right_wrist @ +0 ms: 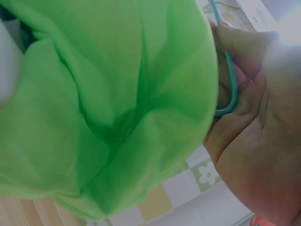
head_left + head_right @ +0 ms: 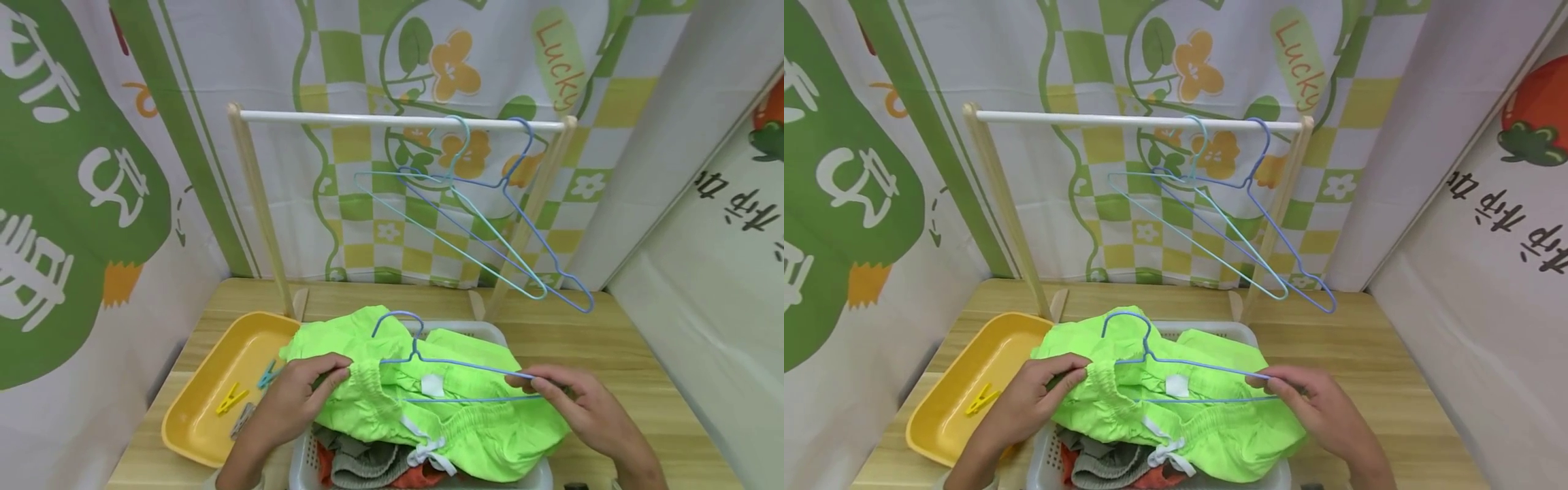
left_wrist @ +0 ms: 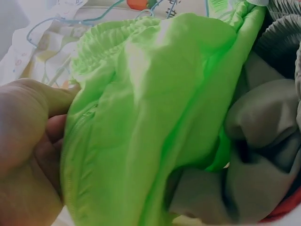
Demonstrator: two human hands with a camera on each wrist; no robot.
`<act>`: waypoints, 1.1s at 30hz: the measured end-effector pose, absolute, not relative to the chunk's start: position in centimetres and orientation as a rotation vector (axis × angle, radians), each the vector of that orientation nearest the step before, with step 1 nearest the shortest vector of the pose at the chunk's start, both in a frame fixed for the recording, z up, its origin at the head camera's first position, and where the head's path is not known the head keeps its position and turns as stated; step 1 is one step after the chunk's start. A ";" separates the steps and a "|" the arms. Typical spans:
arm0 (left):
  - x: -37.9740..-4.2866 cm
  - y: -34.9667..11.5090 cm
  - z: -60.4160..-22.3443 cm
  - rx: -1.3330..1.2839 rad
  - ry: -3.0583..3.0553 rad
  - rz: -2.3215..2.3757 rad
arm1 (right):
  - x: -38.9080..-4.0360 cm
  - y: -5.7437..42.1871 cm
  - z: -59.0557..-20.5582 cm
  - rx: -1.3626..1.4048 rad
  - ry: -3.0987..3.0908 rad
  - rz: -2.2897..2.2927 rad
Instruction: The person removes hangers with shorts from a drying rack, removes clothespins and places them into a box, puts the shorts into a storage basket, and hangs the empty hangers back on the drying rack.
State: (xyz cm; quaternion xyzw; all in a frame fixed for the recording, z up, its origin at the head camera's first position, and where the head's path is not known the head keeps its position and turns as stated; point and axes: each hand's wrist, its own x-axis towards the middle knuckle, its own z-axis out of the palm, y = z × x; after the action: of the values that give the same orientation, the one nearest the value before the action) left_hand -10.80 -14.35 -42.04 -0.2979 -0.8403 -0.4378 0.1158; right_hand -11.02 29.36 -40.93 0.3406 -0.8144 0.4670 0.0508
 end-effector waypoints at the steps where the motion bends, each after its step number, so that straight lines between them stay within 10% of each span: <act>1: -10.8 -14.4 -42.0 -0.877 -2.476 -1.256 | -10.9 29.5 -40.9 1.030 -2.464 1.434; 33: -8.4 -16.3 -45.1 -0.959 -2.920 -1.275 | -11.0 32.3 -36.9 1.119 -1.514 1.924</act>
State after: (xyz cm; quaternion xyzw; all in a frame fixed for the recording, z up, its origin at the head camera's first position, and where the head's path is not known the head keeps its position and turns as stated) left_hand -8.38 -16.35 -45.14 -0.2870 -0.8738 -0.3814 -0.0927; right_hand -11.00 32.27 -36.94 0.4051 -0.5484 0.6967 0.2230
